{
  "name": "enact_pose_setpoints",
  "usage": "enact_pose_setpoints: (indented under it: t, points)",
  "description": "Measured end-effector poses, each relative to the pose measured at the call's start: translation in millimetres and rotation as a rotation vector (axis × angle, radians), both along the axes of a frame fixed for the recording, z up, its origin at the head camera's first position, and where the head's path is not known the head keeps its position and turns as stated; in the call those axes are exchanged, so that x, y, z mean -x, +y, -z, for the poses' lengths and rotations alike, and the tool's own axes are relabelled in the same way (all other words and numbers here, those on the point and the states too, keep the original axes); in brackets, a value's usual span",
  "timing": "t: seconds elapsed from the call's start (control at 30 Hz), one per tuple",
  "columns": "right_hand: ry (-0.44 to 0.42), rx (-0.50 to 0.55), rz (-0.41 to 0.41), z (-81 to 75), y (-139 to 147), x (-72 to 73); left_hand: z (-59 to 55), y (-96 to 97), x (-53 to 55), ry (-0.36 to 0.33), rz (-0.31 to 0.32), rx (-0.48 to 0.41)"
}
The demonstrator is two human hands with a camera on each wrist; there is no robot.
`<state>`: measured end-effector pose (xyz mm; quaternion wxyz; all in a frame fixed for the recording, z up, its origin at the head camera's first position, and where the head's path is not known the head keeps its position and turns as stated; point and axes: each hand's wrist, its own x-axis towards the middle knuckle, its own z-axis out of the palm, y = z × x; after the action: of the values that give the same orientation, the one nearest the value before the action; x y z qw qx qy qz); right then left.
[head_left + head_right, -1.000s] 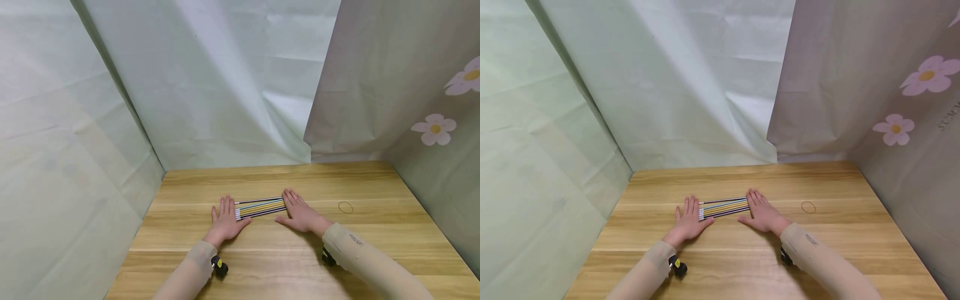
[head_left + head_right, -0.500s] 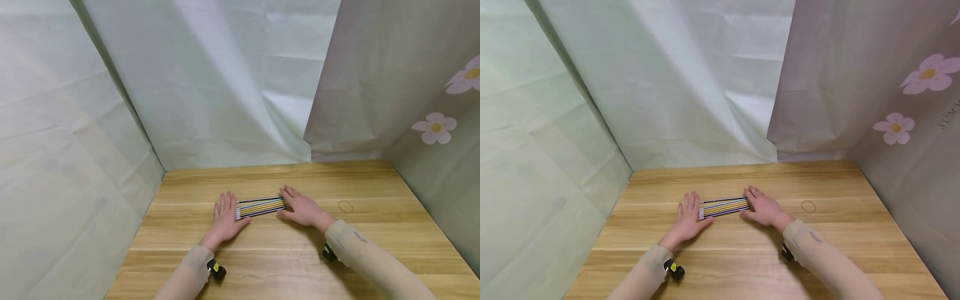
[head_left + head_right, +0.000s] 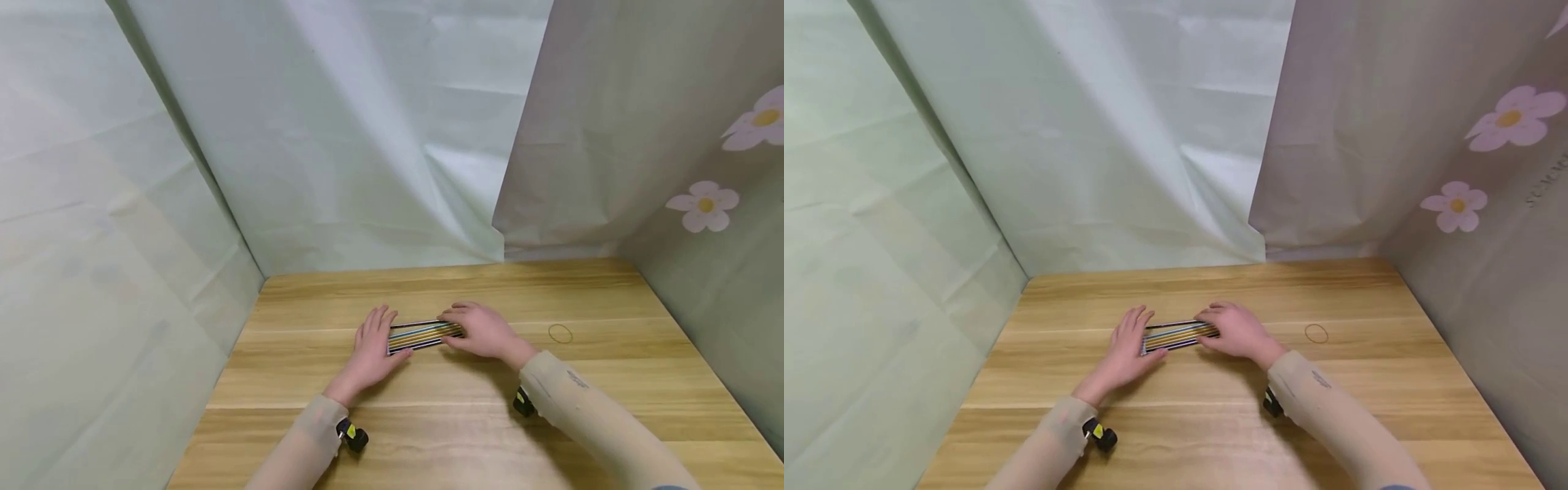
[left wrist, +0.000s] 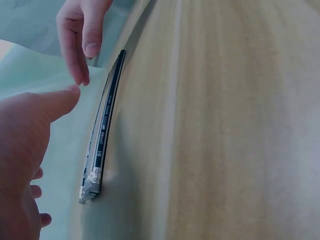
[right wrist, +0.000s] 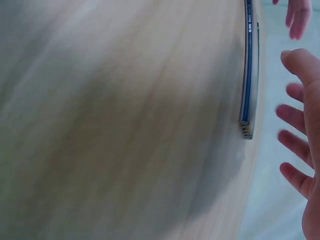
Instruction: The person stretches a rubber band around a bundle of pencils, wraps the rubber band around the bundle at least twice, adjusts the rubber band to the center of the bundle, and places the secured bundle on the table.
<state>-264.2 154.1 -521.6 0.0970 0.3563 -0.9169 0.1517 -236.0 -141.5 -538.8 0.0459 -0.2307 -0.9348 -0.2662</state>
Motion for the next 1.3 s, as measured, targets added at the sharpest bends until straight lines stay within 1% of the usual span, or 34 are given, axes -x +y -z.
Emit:
enact_pose_setpoints:
  t: [0.07, 0.17, 0.3, 0.47, 0.57, 0.67, 0.77, 1.0, 1.13, 1.3]
  points:
    - [0.02, -0.002, -0.01, -1.2, -2.7, 1.5, 0.0, 0.5, 2.9, 0.003, 0.002, 0.019]
    - [0.017, -0.008, -0.013, -3.4, -6.4, 4.1, 0.3, 1.7, 8.0, -0.007, 0.0, 0.059]
    - [-0.06, -0.038, 0.013, -6.3, -10.7, 7.5, -2.5, 5.7, 15.3, -0.034, 0.003, 0.118]
    - [-0.149, -0.075, 0.049, -7.6, -15.7, 13.4, -8.8, 11.3, 23.4, -0.06, 0.032, 0.186]
    - [-0.185, -0.08, 0.046, -7.4, -18.4, 17.0, -9.8, 13.9, 27.3, -0.067, 0.055, 0.248]
    - [-0.223, -0.08, 0.04, -7.1, -20.6, 20.0, -9.8, 16.1, 30.2, -0.068, 0.068, 0.29]
    - [-0.256, -0.091, 0.044, -6.8, -22.1, 22.3, -10.2, 17.7, 32.4, -0.076, 0.069, 0.299]
    - [-0.305, -0.119, 0.059, -6.8, -25.0, 25.5, -8.5, 18.2, 40.6, -0.048, 0.071, 0.328]
    - [-0.312, -0.127, 0.056, -6.7, -27.3, 27.1, -11.1, 18.6, 43.5, -0.075, 0.079, 0.347]
    - [-0.307, -0.153, 0.048, -5.0, -29.6, 30.6, -15.7, 19.5, 44.2, -0.099, 0.092, 0.361]
